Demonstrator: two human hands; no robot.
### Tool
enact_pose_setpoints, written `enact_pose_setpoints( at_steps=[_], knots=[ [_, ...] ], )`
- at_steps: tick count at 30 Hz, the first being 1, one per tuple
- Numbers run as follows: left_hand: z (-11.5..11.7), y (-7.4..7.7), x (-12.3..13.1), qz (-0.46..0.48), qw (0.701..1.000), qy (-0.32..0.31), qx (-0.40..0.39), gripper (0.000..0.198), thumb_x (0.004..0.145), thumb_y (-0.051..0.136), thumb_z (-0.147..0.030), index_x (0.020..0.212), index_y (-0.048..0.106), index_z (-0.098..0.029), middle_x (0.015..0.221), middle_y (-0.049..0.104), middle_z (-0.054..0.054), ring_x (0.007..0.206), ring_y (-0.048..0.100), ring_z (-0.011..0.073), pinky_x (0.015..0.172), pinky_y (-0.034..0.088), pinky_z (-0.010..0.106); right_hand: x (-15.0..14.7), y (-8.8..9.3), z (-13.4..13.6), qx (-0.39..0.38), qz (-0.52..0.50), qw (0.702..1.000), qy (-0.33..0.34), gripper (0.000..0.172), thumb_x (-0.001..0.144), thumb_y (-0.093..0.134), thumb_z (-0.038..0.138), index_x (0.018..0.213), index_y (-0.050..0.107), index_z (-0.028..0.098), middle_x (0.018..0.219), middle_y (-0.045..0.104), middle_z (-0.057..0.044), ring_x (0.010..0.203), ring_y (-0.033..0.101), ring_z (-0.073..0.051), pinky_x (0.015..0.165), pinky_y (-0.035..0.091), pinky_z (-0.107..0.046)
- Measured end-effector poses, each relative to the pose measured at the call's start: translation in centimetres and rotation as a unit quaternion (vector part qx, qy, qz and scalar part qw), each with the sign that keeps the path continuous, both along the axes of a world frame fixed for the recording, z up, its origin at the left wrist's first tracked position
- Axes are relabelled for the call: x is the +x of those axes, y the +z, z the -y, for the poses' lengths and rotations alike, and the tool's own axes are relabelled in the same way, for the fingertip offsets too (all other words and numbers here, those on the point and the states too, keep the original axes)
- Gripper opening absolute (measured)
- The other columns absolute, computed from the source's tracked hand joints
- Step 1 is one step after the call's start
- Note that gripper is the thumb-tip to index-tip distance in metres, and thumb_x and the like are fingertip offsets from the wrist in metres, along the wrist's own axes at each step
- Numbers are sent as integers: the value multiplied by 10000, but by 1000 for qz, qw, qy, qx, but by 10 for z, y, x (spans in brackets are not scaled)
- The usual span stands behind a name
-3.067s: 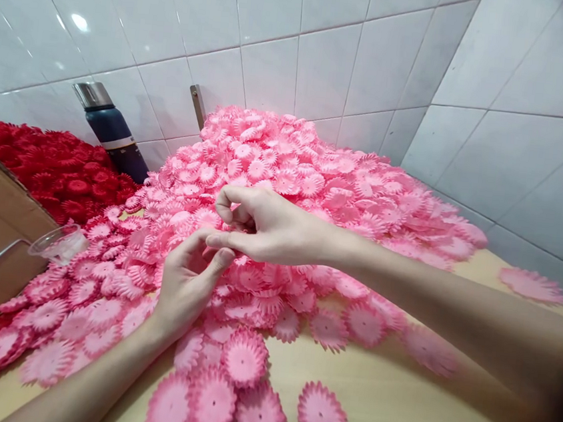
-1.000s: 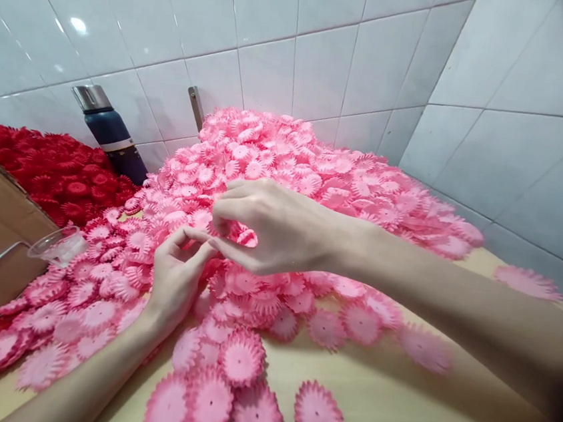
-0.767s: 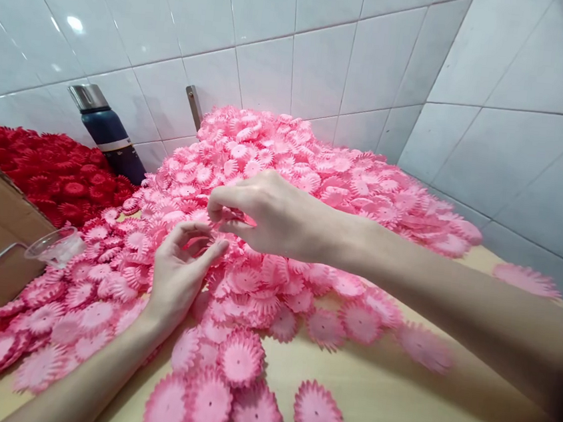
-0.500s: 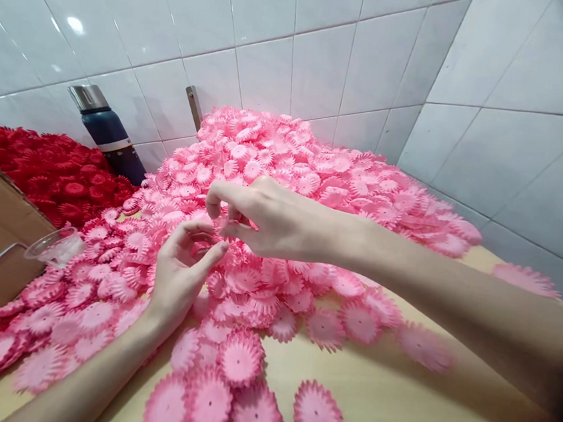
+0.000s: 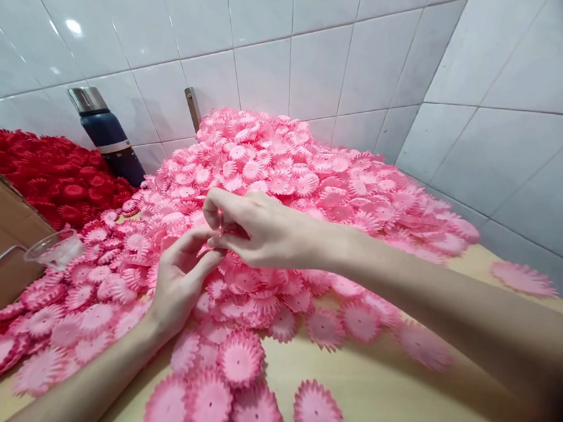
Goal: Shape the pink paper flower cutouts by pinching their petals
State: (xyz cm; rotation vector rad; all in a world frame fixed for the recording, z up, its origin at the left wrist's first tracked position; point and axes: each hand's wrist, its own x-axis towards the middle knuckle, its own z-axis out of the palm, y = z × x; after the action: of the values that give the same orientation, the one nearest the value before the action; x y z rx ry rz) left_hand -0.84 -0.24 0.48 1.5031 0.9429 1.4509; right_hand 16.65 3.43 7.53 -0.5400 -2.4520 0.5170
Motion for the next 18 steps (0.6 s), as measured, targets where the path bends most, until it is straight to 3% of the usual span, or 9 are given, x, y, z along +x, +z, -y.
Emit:
enact_pose_setpoints(
  at_steps=[5,9,18],
  knots=[
    [-3,1,-1,-15,998,60,33,118,779,744,-228,887,705,-200,900,690,20,867,645,150,815,510,242,5,4,-6,-65,15,998,-21,65,860,590,166,897,555,126,762,615,-23,649,536,-97,569,409,-241],
    [-6,2,-1,-14,995,89,29,130,778,750,-231,886,685,-201,902,668,3,862,616,128,809,486,217,9,3,-9,-76,-10,997,-22,126,821,563,92,938,607,110,865,661,-64,750,592,-121,628,455,-250],
    [-2,1,0,-19,999,26,-6,97,797,717,-222,894,703,-222,900,681,3,854,615,143,803,474,235,6,-3,-6,-67,-9,998,10,157,836,522,71,927,444,172,650,511,46,561,443,-75,490,328,-218]
  ],
)
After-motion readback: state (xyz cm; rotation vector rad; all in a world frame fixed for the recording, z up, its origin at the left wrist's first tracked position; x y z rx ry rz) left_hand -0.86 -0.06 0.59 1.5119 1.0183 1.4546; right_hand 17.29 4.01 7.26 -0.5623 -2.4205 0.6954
